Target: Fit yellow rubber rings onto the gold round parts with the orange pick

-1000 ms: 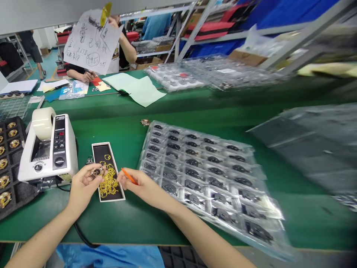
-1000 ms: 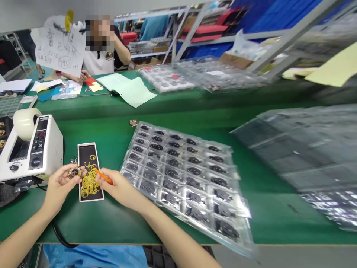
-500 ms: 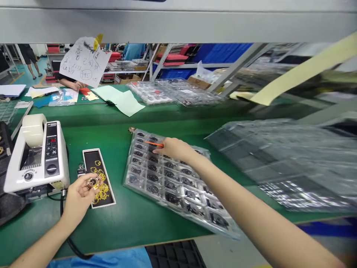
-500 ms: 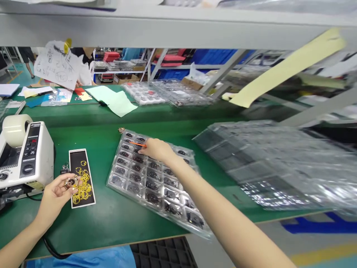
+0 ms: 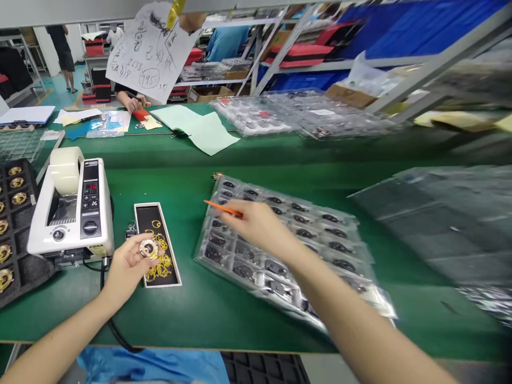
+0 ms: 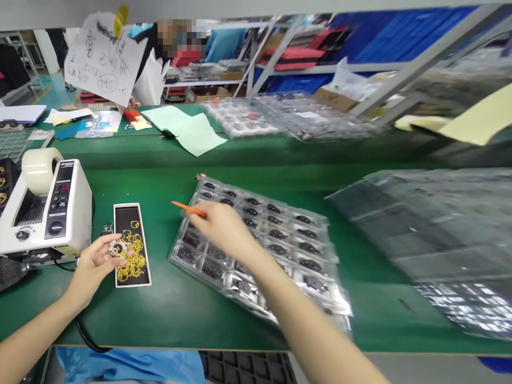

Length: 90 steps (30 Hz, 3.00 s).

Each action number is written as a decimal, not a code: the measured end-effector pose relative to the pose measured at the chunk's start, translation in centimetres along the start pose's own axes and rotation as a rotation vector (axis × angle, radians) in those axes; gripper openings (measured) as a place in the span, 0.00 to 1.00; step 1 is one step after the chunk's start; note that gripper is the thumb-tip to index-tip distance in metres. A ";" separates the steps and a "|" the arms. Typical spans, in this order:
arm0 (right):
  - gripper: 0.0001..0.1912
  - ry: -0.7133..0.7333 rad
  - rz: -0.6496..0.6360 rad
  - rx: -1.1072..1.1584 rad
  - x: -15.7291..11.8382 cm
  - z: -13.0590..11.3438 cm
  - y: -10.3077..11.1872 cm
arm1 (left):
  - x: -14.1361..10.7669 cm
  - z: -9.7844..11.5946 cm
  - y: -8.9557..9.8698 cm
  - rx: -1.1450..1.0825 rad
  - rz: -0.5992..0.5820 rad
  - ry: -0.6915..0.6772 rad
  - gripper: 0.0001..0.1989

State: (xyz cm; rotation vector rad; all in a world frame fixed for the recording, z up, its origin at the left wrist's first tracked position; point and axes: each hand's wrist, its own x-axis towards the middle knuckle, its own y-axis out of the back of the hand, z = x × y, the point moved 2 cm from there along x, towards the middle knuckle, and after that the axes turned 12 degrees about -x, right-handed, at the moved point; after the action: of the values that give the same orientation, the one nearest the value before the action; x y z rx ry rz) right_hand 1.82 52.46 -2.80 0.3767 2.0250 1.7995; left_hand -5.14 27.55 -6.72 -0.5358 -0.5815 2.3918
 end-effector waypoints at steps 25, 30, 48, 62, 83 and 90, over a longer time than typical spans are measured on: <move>0.10 0.228 0.005 1.161 -4.2 -8.6 -4.5 | -0.9 -0.7 -0.4 0.265 -0.170 -0.064 0.23; 0.09 0.242 0.000 1.150 -4.2 -8.5 -4.4 | -0.9 -0.7 -0.5 0.317 -0.152 -0.069 0.24; 0.08 0.150 0.177 0.972 -4.8 -9.3 -5.2 | -0.8 -1.4 -0.3 0.250 -0.101 -0.052 0.24; 0.10 0.181 0.256 0.917 -5.0 -9.7 -5.4 | -0.7 -1.1 -1.0 0.232 -0.102 -0.075 0.19; 0.08 0.405 0.335 0.808 -5.1 -9.7 -5.6 | -0.5 -0.5 -0.4 0.593 -0.098 -0.198 0.06; 0.04 0.637 1.077 0.398 -7.9 -9.6 -4.2 | -0.4 0.9 -0.8 0.639 -0.017 -0.295 0.03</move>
State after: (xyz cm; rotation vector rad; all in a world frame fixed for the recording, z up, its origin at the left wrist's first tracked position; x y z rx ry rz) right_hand 4.53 39.84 -5.13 1.3716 2.9751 2.2425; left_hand -4.95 27.60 -5.44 0.0995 0.0806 2.4727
